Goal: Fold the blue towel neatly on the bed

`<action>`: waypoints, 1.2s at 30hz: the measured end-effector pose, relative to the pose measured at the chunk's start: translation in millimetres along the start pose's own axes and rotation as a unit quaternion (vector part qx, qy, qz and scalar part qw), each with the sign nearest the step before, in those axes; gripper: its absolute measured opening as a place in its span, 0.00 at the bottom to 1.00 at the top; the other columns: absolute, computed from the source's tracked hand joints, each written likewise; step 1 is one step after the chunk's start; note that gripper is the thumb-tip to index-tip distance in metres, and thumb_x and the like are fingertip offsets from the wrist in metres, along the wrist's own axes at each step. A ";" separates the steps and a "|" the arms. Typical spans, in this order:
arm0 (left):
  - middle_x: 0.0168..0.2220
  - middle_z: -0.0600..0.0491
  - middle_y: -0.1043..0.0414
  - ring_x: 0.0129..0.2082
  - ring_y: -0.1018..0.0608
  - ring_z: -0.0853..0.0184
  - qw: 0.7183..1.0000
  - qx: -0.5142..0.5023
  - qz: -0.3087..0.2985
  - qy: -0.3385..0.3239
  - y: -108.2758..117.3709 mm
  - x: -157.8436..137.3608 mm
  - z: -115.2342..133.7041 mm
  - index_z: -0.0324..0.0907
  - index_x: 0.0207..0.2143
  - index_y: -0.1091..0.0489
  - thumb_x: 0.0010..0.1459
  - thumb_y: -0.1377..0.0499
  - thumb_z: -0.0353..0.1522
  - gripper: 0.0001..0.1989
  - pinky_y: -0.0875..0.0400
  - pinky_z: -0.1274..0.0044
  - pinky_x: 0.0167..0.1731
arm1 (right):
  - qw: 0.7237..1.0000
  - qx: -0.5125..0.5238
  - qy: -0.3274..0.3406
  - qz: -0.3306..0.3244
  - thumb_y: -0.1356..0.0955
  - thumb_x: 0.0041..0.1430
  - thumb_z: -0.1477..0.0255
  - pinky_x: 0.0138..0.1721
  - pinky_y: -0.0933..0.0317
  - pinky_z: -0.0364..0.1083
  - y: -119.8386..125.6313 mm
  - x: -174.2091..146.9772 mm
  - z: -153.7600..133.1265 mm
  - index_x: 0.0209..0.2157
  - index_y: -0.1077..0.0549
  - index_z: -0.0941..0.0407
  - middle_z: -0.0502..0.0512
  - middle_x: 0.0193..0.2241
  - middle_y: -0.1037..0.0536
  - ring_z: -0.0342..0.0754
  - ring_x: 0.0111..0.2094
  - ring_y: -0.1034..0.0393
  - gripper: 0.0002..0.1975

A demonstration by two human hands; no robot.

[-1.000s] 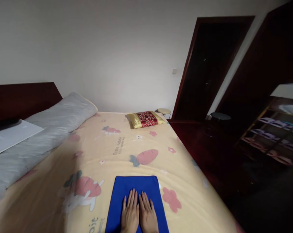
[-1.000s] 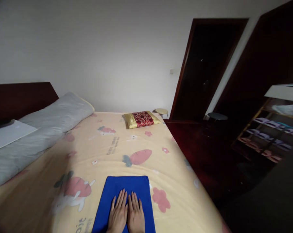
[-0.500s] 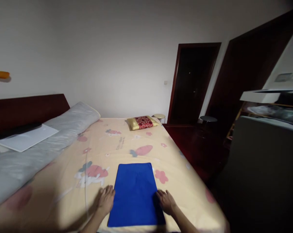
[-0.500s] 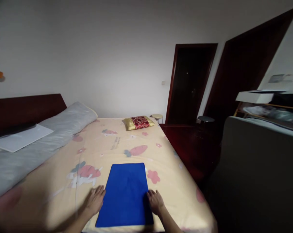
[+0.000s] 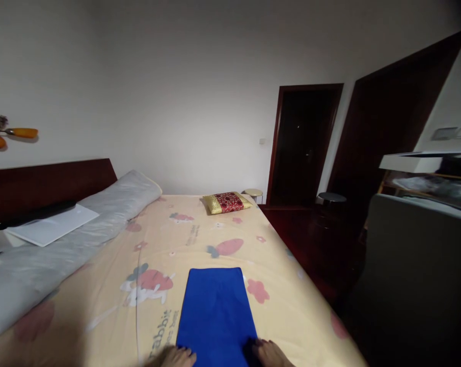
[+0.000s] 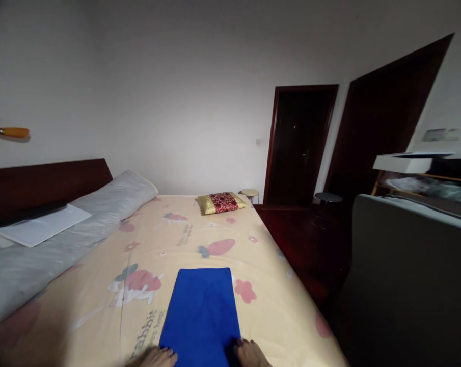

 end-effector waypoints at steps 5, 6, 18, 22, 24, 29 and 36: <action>0.61 0.40 0.34 0.61 0.32 0.53 1.000 -0.015 0.007 0.001 0.6 -3.8 -4.8 0.42 0.60 0.40 0.51 0.46 0.29 0.31 0.40 0.59 0.61 | 0.999 0.014 -0.028 -0.034 0.31 0.36 0.67 0.48 0.34 0.57 -6.4 7.3 -1.2 0.49 0.29 0.55 0.67 0.52 0.24 0.64 0.48 0.27 0.32; 0.60 0.40 0.33 0.60 0.31 0.52 1.000 -0.017 0.008 0.003 1.9 -4.9 -7.1 0.42 0.59 0.39 0.49 0.45 0.28 0.32 0.40 0.59 0.60 | 0.999 0.018 -0.033 -0.037 0.31 0.37 0.68 0.48 0.34 0.56 -5.0 6.6 -0.8 0.48 0.29 0.55 0.66 0.51 0.24 0.63 0.48 0.27 0.30; 0.42 0.54 0.22 0.45 0.23 0.60 0.996 -0.059 0.033 0.059 32.7 -14.8 -43.6 0.49 0.33 0.27 0.40 0.43 0.25 0.16 0.31 0.71 0.44 | 0.991 0.088 -0.088 -0.046 0.38 0.36 0.77 0.35 0.38 0.45 35.0 2.1 7.4 0.30 0.23 0.53 0.54 0.33 0.18 0.51 0.35 0.25 0.18; 0.36 0.56 0.20 0.41 0.22 0.59 0.995 -0.075 0.030 0.063 32.0 -14.7 -40.6 0.48 0.29 0.26 0.37 0.43 0.23 0.15 0.31 0.72 0.41 | 0.990 0.098 -0.090 -0.055 0.38 0.34 0.78 0.33 0.39 0.45 41.5 -0.9 4.0 0.26 0.23 0.51 0.50 0.29 0.18 0.51 0.33 0.25 0.17; 0.35 0.57 0.20 0.40 0.22 0.60 0.994 -0.086 0.028 0.066 31.8 -14.2 -40.7 0.48 0.28 0.26 0.36 0.43 0.22 0.15 0.31 0.72 0.40 | 0.989 0.097 -0.098 -0.054 0.37 0.35 0.78 0.33 0.39 0.46 44.6 -2.3 4.1 0.27 0.23 0.51 0.50 0.29 0.19 0.52 0.33 0.25 0.16; 0.36 0.55 0.21 0.38 0.22 0.62 0.989 -0.112 0.034 0.090 32.5 -16.7 -54.0 0.48 0.32 0.26 0.39 0.43 0.26 0.15 0.32 0.74 0.37 | 0.987 0.097 -0.119 -0.049 0.36 0.39 0.75 0.33 0.39 0.46 51.8 -5.0 7.4 0.28 0.23 0.53 0.52 0.29 0.19 0.52 0.33 0.25 0.13; 0.39 0.55 0.23 0.40 0.23 0.66 0.985 -0.126 0.049 0.107 27.0 -13.1 -72.0 0.47 0.34 0.28 0.46 0.44 0.30 0.11 0.33 0.77 0.38 | 0.989 0.079 -0.120 -0.033 0.40 0.52 0.74 0.45 0.37 0.49 44.5 -7.3 12.7 0.45 0.26 0.56 0.59 0.44 0.20 0.54 0.46 0.27 0.20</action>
Point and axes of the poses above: each hand's wrist, its own x-axis towards the middle knuckle, its own y-axis out of the back of the hand, z = x × y, the point moved 5 cm from there along x, towards the middle knuckle
